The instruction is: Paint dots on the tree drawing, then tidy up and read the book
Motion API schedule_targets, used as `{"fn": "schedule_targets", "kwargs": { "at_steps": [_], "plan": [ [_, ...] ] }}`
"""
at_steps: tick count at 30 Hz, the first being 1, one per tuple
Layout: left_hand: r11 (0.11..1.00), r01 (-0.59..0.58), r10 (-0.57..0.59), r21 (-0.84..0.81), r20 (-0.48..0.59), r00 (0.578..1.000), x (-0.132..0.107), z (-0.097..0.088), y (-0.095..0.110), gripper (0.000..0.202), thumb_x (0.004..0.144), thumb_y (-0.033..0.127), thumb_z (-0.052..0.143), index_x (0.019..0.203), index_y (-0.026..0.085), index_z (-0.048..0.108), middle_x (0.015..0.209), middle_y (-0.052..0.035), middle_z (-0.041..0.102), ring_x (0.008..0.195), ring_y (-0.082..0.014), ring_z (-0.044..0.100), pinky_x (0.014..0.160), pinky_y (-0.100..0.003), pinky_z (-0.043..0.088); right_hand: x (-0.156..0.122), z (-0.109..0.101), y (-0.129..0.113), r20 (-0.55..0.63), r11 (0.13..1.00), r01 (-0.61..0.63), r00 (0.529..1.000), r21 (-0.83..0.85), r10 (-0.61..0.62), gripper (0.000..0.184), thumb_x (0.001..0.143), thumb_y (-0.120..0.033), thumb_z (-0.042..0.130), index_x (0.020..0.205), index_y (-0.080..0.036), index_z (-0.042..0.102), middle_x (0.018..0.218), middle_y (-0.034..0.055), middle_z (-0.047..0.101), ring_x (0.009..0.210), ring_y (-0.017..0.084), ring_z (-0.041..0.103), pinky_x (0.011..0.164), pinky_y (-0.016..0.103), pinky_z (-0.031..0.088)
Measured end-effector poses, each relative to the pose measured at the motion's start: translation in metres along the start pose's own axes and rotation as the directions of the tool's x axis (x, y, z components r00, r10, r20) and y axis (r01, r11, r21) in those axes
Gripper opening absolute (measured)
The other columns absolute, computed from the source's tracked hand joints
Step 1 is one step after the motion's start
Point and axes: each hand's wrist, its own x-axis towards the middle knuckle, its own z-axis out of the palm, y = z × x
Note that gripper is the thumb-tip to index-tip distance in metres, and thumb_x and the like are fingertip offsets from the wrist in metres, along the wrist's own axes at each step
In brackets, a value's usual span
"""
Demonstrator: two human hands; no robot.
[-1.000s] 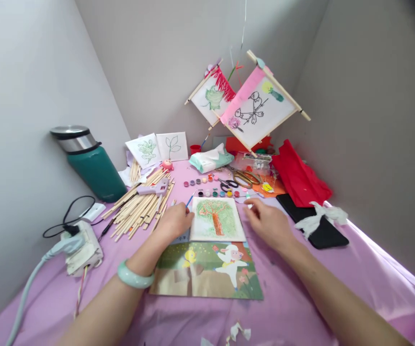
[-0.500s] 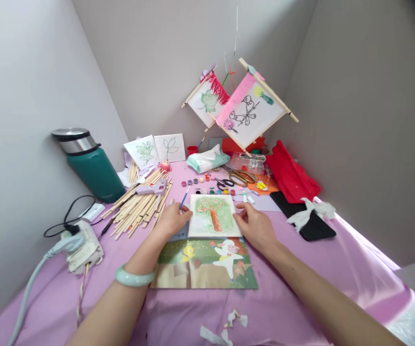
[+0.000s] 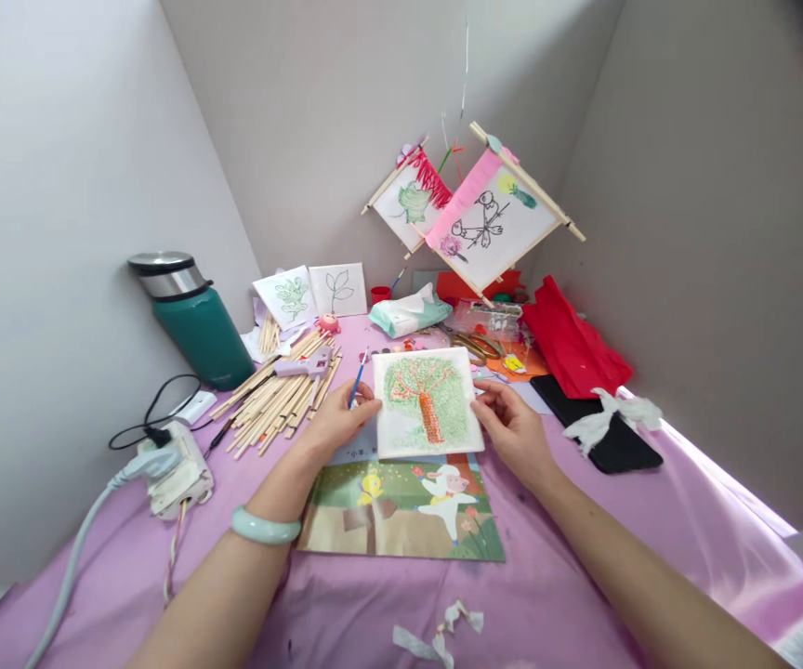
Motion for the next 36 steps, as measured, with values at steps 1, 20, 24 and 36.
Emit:
{"fn": "schedule_targets", "kwargs": {
  "at_steps": [1,20,24,36],
  "plan": [
    [0.999,0.006,-0.005,-0.031,0.034,0.999,0.000,0.000,0.000,0.029,0.071,0.039,0.070,0.076,0.021,0.047,0.046,0.0115,0.039,0.031,-0.0031,0.024,0.034,-0.017,0.015,0.000,0.000,0.000,0.012,1.000,-0.001,1.000,0.012,0.000,0.035,0.083,-0.039,0.057,0.112,-0.019,0.054,0.076,0.0004,0.054,0.064,0.014,0.052,0.056,0.026,0.043],
    [0.935,0.012,0.038,-0.355,0.133,0.990,-0.003,0.001,-0.002,0.039,0.066,0.043,0.076,0.085,0.017,0.054,0.046,0.0120,0.036,0.031,-0.0012,0.023,0.030,-0.015,0.013,0.003,-0.002,-0.005,0.058,0.995,-0.075,0.996,0.062,0.071,0.027,0.077,-0.045,0.063,0.086,-0.019,0.059,0.062,-0.0037,0.053,0.051,0.011,0.045,0.050,0.025,0.038],
    [0.926,0.052,0.008,-0.375,0.159,0.987,-0.003,0.002,-0.003,0.038,0.064,0.041,0.077,0.083,0.017,0.054,0.047,0.0121,0.037,0.030,-0.0009,0.022,0.029,-0.015,0.013,0.004,-0.001,-0.008,0.059,0.991,-0.111,0.993,0.079,0.106,0.031,0.075,-0.049,0.063,0.082,-0.019,0.058,0.062,-0.0028,0.055,0.050,0.012,0.047,0.049,0.026,0.040],
    [0.932,0.060,0.013,-0.357,0.198,0.980,-0.002,0.000,-0.005,0.034,0.068,0.040,0.074,0.066,0.016,0.049,0.049,0.0101,0.038,0.031,-0.0005,0.024,0.028,-0.015,0.014,0.002,-0.001,-0.012,0.219,0.967,-0.221,0.957,0.127,0.190,0.032,0.073,-0.048,0.065,0.077,-0.017,0.058,0.057,-0.0041,0.053,0.046,0.009,0.046,0.044,0.023,0.037]
  ]
}}
